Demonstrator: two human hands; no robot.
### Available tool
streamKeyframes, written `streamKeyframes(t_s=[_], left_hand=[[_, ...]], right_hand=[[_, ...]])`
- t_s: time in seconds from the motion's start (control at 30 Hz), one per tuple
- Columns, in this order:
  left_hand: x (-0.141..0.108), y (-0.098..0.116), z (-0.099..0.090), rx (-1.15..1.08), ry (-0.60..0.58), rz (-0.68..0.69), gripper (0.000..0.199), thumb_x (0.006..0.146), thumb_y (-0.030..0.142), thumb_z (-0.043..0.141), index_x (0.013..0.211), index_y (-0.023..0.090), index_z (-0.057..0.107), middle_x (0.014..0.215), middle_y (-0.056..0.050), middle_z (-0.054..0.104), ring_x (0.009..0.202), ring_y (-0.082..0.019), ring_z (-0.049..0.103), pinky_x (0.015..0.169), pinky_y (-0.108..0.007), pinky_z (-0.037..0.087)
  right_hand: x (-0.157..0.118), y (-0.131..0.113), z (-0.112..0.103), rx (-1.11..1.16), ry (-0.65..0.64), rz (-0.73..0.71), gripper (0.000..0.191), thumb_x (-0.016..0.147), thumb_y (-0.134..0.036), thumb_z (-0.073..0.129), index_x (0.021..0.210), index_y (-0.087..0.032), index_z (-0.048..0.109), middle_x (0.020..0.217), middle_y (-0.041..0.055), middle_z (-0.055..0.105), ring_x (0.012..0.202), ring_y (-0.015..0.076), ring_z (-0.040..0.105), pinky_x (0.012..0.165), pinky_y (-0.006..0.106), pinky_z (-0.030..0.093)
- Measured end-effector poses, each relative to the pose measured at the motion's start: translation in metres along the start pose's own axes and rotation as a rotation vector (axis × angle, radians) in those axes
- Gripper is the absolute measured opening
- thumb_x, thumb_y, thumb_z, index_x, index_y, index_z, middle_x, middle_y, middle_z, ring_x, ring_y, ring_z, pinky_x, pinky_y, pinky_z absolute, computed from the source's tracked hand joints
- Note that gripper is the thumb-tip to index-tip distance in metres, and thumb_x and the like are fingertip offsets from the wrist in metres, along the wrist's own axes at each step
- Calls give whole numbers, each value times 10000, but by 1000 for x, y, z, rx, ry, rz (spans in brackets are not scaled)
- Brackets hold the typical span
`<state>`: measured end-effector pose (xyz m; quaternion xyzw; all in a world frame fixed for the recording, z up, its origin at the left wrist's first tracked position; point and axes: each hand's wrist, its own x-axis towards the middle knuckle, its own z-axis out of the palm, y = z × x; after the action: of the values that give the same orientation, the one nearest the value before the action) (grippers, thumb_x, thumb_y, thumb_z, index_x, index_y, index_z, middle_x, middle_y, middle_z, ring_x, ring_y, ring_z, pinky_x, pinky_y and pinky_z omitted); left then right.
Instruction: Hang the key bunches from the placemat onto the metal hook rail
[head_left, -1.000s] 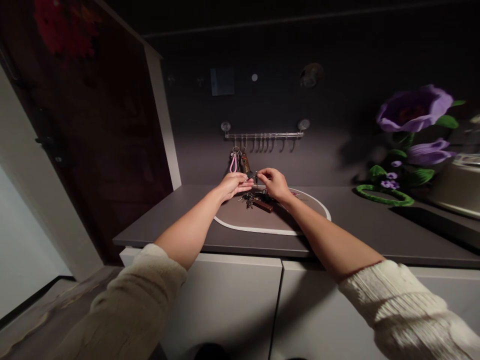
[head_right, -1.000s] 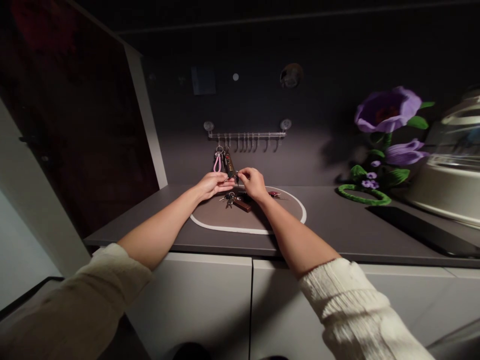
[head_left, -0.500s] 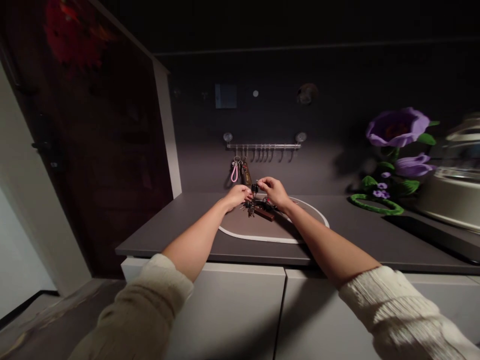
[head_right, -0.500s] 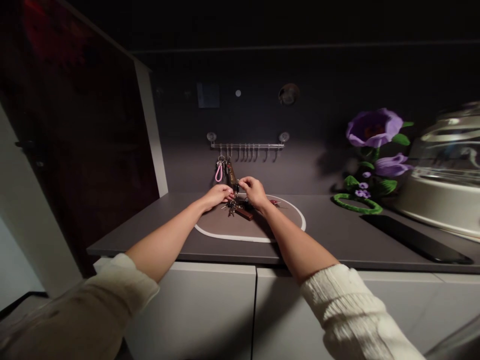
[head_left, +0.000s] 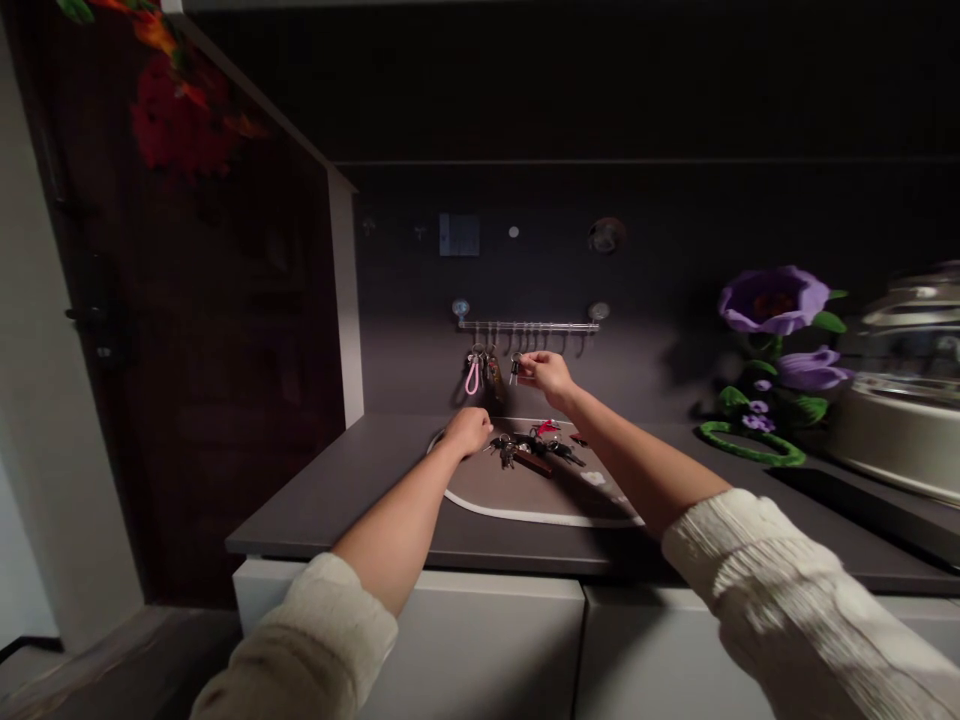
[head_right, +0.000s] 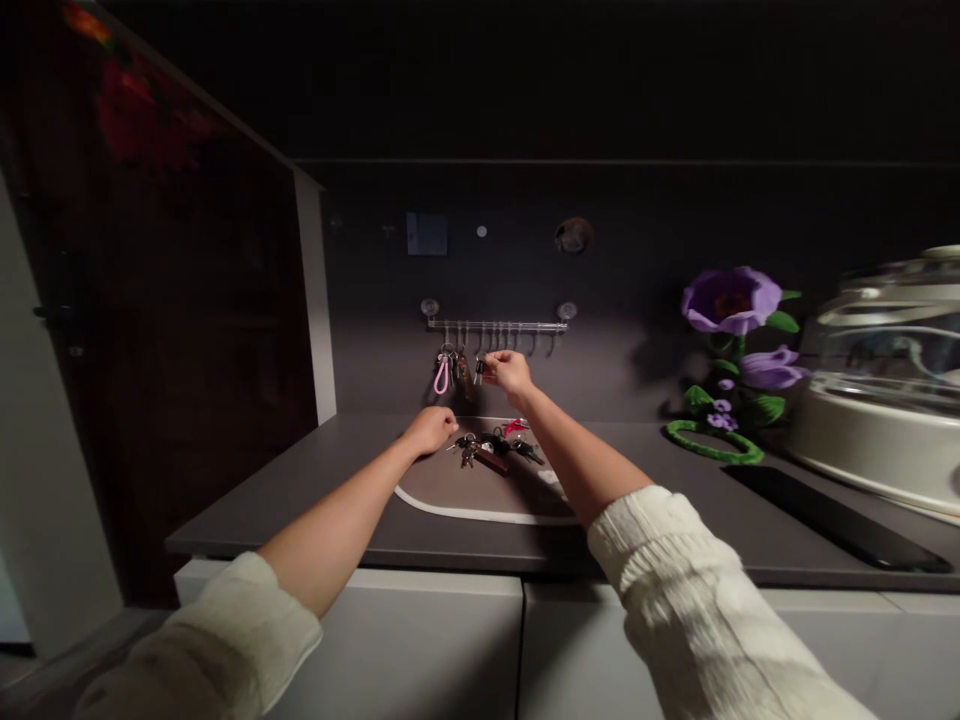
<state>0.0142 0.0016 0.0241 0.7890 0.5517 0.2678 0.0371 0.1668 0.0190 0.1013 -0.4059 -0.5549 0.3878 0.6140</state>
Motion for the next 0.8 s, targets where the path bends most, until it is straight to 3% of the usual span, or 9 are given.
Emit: streamKeyframes(t_s=[0.17, 0.37, 0.8], left_hand=[[0, 0, 0, 36, -48, -4, 195, 757, 244, 499, 815, 167, 668, 870, -88, 666, 805, -160, 581, 717, -248, 396], [-2, 0, -2, 55, -57, -3, 204, 759, 236, 496, 839, 164, 669, 906, -109, 662, 836, -186, 586, 723, -270, 408], [0, -1, -1, 56, -69, 0, 195, 749, 244, 506, 809, 161, 672, 880, -110, 667, 825, -189, 592, 723, -269, 412]], right_hand=[[14, -18, 17, 62, 36, 44, 121, 739, -66, 500, 636, -123, 531, 520, -6, 541, 470, 66, 508, 561, 241, 506], [31, -23, 34, 65, 83, 110, 153, 738, -59, 507, 605, -134, 513, 492, -14, 529, 443, 69, 503, 522, 230, 505], [45, -19, 40, 134, 110, 215, 77, 742, -37, 508, 719, -106, 535, 423, -16, 487, 417, 81, 511, 468, 220, 512]])
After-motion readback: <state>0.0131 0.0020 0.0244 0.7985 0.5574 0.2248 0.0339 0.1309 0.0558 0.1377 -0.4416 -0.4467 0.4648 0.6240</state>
